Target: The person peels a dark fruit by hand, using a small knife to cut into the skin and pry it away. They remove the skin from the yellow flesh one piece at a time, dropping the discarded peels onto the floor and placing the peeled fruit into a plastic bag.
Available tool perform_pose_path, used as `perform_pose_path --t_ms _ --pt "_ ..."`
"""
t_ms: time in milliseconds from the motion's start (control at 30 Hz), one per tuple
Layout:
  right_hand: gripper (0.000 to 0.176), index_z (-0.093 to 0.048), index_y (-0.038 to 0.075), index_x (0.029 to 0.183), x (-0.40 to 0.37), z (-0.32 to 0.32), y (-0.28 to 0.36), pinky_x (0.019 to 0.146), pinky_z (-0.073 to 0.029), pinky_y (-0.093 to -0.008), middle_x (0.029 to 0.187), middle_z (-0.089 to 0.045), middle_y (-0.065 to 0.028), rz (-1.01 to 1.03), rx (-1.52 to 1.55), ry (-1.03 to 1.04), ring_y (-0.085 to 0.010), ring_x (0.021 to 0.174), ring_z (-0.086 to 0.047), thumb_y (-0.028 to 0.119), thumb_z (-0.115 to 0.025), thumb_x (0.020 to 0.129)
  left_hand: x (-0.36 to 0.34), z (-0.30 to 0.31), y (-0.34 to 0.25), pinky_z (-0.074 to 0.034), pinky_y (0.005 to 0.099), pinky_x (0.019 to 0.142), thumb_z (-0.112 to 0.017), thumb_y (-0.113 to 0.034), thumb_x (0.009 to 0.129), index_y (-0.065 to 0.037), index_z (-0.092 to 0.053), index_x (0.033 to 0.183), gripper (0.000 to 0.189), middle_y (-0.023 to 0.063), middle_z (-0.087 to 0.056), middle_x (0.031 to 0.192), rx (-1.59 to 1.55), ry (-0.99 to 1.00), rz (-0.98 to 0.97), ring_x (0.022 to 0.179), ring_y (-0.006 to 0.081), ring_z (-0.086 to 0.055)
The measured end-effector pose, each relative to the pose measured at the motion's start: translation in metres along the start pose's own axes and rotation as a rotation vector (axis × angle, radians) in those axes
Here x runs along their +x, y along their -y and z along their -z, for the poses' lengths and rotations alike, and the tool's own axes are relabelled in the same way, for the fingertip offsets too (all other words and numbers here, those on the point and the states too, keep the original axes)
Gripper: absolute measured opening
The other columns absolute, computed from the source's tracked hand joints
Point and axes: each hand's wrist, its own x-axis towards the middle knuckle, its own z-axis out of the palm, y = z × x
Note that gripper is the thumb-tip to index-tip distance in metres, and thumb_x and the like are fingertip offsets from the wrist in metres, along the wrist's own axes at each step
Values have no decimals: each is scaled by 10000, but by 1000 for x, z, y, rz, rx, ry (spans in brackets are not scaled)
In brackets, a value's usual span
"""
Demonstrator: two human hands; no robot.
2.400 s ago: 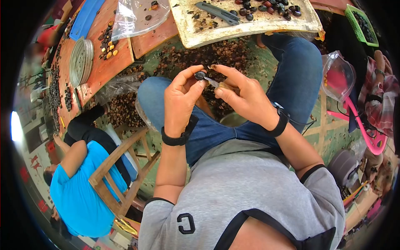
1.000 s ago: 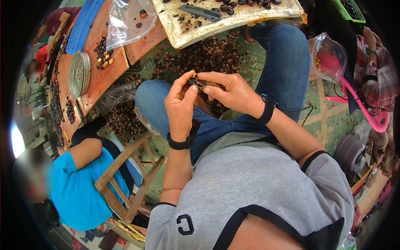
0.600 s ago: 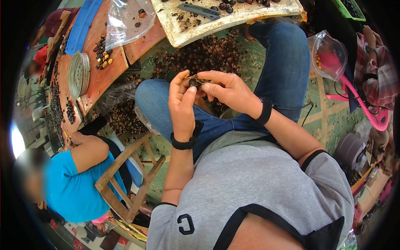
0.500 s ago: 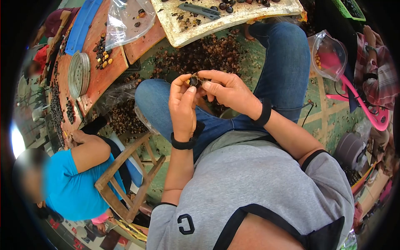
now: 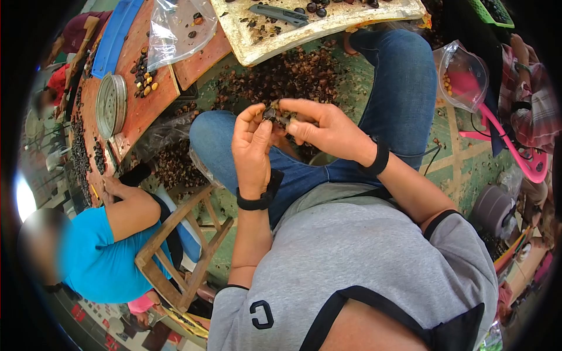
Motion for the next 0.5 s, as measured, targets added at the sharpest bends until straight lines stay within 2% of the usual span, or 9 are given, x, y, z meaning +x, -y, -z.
perform_pose_path --t_ms 67,200,267,400,467,500 --pt "414 -545 -17 1282 0 4 3 635 -501 -255 809 -671 -68 -7 -196 102 -101 719 -615 156 -602 911 0 10 2 -513 238 732 -538 -62 960 -2 -534 1228 275 78 -628 1048 55 55 8 851 109 -614" --pt "408 -557 -15 1270 0 7 4 650 -504 -259 818 -678 -94 -59 -199 129 -101 725 -621 154 -610 902 -2 11 1 -512 236 734 -542 -53 956 -2 -544 1216 265 71 -636 1012 107 66 -4 849 109 -616" --pt "388 -574 -11 1253 1 4 -9 649 -503 -257 818 -679 -88 104 -174 44 -102 729 -626 153 -610 903 -3 15 1 -526 294 859 -553 -54 948 9 -538 1221 281 70 -626 1062 153 120 12 935 141 -618" --pt "363 -586 -18 1235 2 3 -12 646 -499 -248 812 -671 -64 105 -198 45 -92 717 -611 153 -598 915 -2 13 4 -525 294 859 -550 -56 950 7 -525 1229 288 79 -625 1076 180 93 16 924 144 -621" --pt "363 -575 -28 1245 1 0 -9 652 -494 -240 824 -662 -44 -57 27 41 -81 719 -596 155 -579 932 -2 6 4 -541 277 795 -547 -56 954 -3 -510 1240 293 99 -631 1063 -32 46 32 872 131 -624" --pt "363 -575 -28 1245 0 -1 -8 652 -494 -240 824 -662 -44 -58 27 42 -81 719 -596 155 -579 932 -2 8 3 -541 277 795 -547 -56 954 -3 -510 1240 293 99 -631 1063 -33 46 32 872 131 -624"
